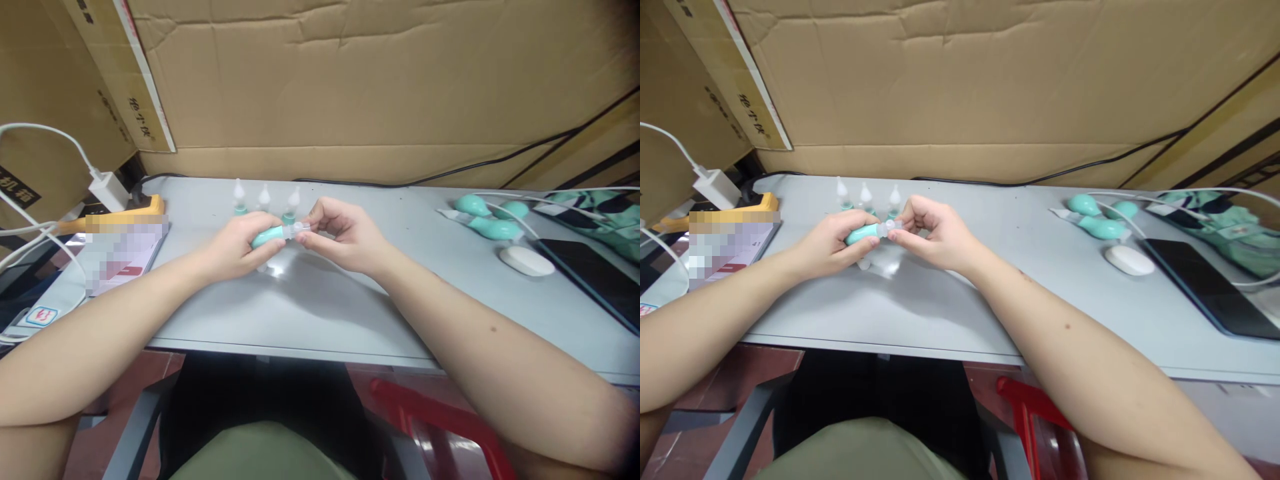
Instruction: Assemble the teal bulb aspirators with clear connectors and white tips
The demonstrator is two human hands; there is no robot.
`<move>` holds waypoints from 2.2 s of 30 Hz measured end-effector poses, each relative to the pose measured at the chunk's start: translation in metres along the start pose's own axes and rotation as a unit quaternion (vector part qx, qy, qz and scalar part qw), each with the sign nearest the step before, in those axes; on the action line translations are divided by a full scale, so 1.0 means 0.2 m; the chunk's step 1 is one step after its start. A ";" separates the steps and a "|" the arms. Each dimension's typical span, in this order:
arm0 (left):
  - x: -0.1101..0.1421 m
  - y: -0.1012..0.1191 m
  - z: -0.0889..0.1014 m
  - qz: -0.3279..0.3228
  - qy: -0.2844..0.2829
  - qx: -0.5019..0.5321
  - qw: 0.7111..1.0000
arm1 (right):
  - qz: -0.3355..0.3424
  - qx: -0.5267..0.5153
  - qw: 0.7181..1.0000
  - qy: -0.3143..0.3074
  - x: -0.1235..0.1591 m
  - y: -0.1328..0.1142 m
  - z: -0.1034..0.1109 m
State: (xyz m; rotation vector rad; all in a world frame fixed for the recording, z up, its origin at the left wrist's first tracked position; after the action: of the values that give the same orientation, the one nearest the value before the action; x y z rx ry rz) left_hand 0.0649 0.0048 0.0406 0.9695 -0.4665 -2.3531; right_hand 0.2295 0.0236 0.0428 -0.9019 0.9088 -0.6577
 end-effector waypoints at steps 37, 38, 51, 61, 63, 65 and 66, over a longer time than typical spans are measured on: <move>0.03 0.00 -0.01 -0.011 -0.058 -0.113 0.992 | -0.005 -0.005 0.999 -0.038 0.02 0.00 -0.06; 0.03 0.00 -0.01 -0.011 -0.058 -0.114 0.992 | -0.003 -0.005 0.999 -0.040 0.03 0.00 -0.07; 0.03 0.00 -0.01 -0.014 -0.058 -0.119 0.991 | -0.031 -0.037 0.997 -0.051 0.02 0.04 -0.11; 0.01 0.08 0.25 -0.036 0.132 -0.135 0.981 | 0.008 0.133 0.983 -0.123 0.02 0.07 -0.24; 0.01 0.07 0.25 -0.029 0.127 -0.137 0.982 | 0.074 0.205 0.960 -0.178 0.04 0.06 -0.30; 0.01 0.05 0.23 -0.025 0.113 -0.130 0.985 | 0.121 0.238 0.940 -0.212 0.06 0.05 -0.35; 0.01 0.04 0.21 -0.025 0.102 -0.122 0.987 | 0.130 0.245 0.936 -0.217 0.06 0.05 -0.36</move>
State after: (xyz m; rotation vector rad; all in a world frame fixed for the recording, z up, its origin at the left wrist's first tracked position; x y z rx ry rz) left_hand 0.0361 0.0012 0.0724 1.0978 -0.0719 -2.2584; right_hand 0.1732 -0.0080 0.0081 -0.4379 0.4220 -0.4021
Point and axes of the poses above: each hand's wrist, its own x-axis away from the middle knuckle, its own z-axis out of the back of the hand, y = z × x, the point moved 8 cm from there along -x, towards the middle knuckle, and after that the axes turned 3 degrees about -z, right-handed, at the moved point
